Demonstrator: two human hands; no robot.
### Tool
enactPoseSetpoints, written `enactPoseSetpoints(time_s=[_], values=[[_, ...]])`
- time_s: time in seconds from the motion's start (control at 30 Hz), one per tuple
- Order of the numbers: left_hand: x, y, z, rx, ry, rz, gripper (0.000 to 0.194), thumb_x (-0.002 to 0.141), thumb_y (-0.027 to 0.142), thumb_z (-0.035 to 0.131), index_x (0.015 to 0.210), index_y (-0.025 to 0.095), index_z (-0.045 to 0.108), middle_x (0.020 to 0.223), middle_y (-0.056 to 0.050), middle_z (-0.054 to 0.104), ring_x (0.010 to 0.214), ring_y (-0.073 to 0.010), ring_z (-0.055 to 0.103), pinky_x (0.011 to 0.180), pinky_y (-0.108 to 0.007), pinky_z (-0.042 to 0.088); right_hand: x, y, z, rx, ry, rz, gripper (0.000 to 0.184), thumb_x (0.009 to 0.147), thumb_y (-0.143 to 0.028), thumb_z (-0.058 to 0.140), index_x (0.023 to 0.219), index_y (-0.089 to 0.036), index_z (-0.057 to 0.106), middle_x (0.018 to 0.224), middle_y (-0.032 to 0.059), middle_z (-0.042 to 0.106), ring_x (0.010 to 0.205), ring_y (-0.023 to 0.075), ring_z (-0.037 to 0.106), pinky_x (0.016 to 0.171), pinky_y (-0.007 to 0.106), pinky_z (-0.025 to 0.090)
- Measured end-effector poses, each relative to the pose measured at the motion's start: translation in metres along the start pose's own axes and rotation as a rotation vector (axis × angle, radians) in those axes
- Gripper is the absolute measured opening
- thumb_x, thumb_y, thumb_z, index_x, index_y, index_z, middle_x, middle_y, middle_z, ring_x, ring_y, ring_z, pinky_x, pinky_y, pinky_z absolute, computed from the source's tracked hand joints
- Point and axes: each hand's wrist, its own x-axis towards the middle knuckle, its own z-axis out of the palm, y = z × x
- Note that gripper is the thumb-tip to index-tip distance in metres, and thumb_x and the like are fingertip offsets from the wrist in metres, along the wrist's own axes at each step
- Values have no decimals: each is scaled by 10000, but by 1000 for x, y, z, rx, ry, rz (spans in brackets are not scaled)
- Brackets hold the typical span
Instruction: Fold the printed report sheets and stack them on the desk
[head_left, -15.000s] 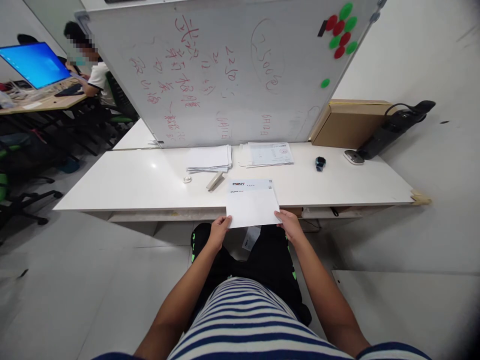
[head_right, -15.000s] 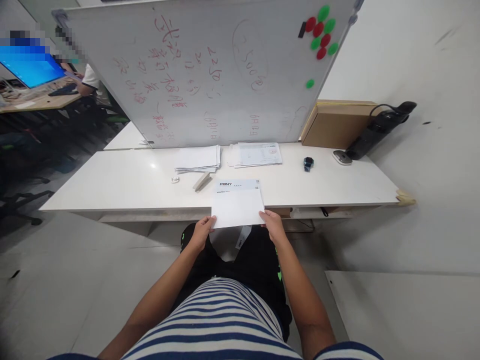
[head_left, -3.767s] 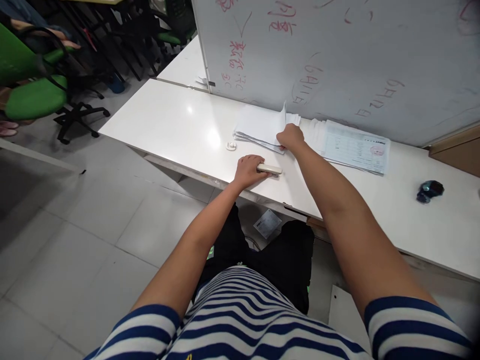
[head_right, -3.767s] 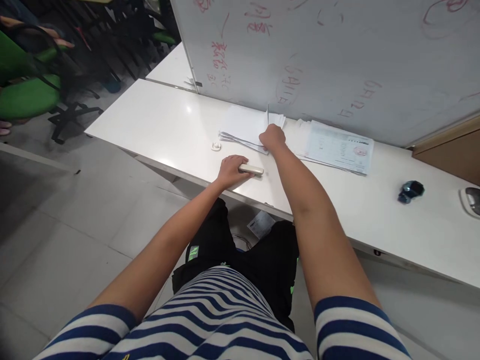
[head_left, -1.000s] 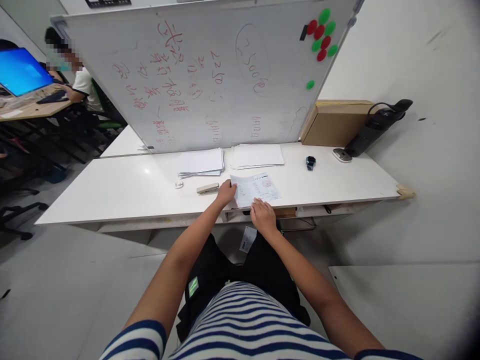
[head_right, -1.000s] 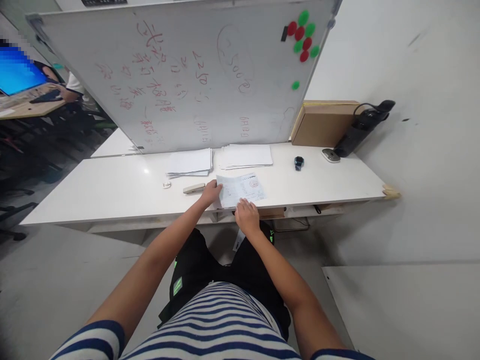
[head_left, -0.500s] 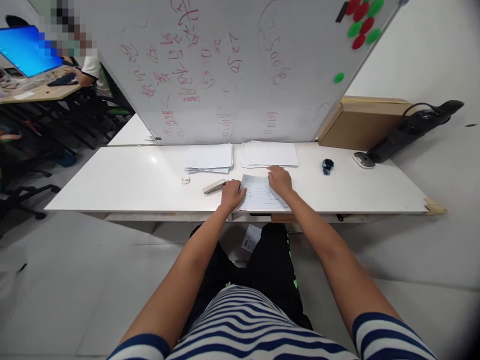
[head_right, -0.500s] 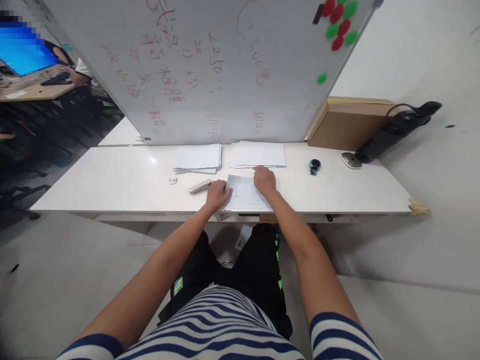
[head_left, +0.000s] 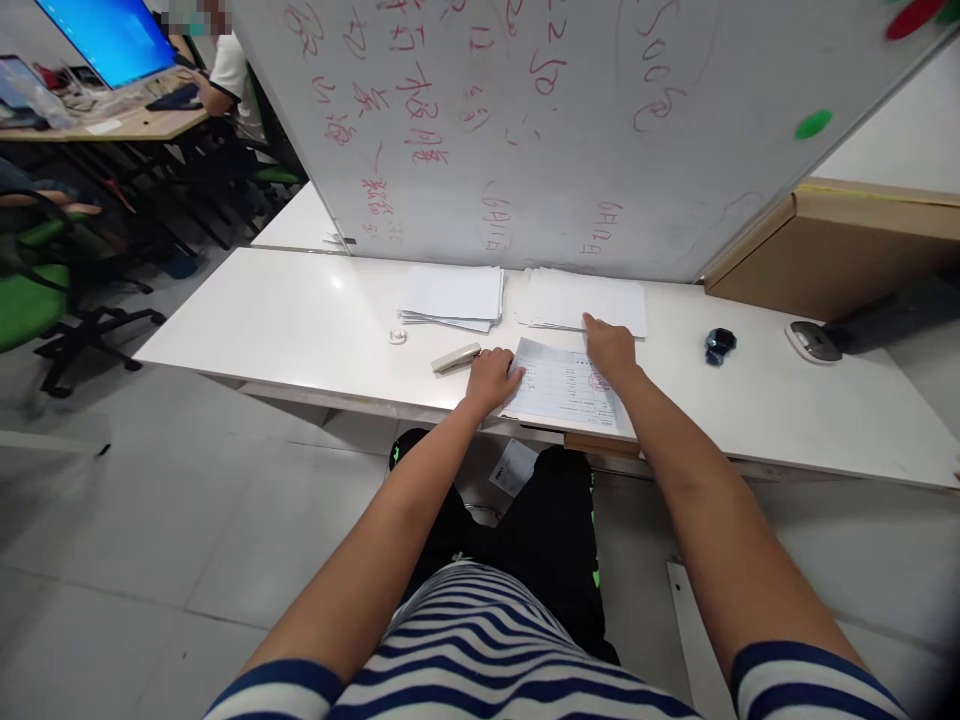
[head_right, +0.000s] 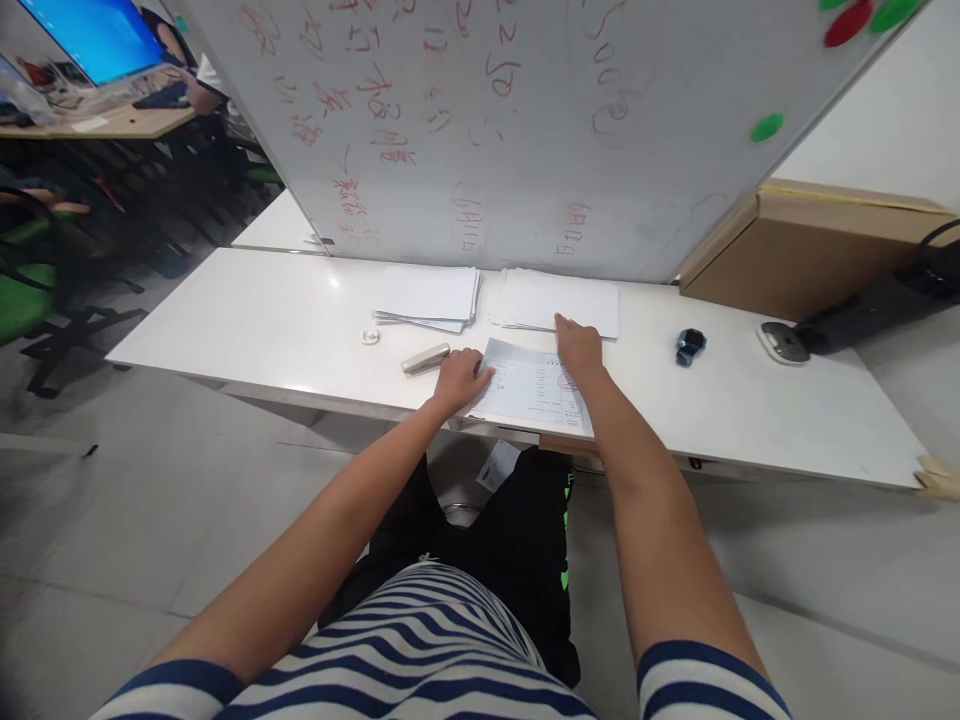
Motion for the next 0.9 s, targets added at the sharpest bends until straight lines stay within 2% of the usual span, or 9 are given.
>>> enactPoseSetpoints(time_s=[0.17, 0.3, 0.4, 0.5, 0.57, 0.63, 0.77, 0.9], values=[[0, 0, 0, 9, 12, 4, 188, 894, 394, 479, 876, 209, 503, 952, -76, 590, 951, -252, 517, 757, -359, 359, -5, 0, 3, -13, 25, -20, 367, 850, -89, 377, 1122, -89, 623, 892, 160, 684, 783, 235, 599, 648, 314, 344], [0, -1, 1, -3, 28, 14, 190, 891, 395, 485, 858, 208, 497, 934, -79, 589, 932, -255, 519, 740, -356, 354, -3, 0, -2, 73, 63, 74, 330, 822, -144, 427, 1042, -147, 673, 808, 113, 689, 739, 228, 594, 603, 296, 326], [0, -2, 1, -15, 41, 25, 191, 889, 394, 487, 842, 208, 492, 921, -78, 588, 913, -251, 522, 726, -350, 351, -1, 0, -11, 179, 170, 191, 335, 829, -188, 429, 1054, -181, 676, 866, 92, 699, 779, 231, 607, 625, 300, 371], [0, -2, 1, -30, 52, 26, 195, 885, 393, 492, 834, 205, 493, 914, -78, 589, 908, -252, 522, 719, -349, 351, -6, -4, -27, 280, 370, 255, 327, 848, -203, 414, 1058, -165, 663, 960, 102, 692, 867, 234, 616, 703, 317, 425], [-1, -2, 1, -41, 58, 23, 201, 884, 398, 494, 832, 204, 498, 913, -81, 589, 909, -254, 523, 717, -351, 352, -21, -14, -39, 320, 504, 270, 322, 873, -211, 390, 1053, -149, 650, 998, 114, 684, 913, 233, 617, 754, 324, 441], [0, -3, 2, -51, 64, 18, 206, 889, 399, 486, 826, 205, 504, 908, -82, 592, 904, -251, 525, 718, -350, 353, -45, -29, -49, 331, 561, 240, 313, 889, -220, 381, 1037, -144, 646, 1002, 121, 685, 927, 232, 622, 779, 328, 448], [1, -6, 6, -85, 100, 20, 210, 929, 351, 408, 822, 207, 517, 875, -79, 601, 877, -239, 535, 729, -348, 355, -108, -67, -48, 312, 500, 87, 273, 874, -195, 424, 1010, -154, 657, 989, 101, 706, 907, 220, 645, 804, 325, 462], [3, -9, 7, -118, 144, 33, 221, 936, 287, 374, 791, 208, 521, 854, -80, 608, 852, -231, 545, 738, -343, 361, -155, -96, -33, 339, 470, 42, 261, 853, -153, 440, 965, -175, 675, 986, 80, 717, 939, 209, 654, 846, 323, 470]])
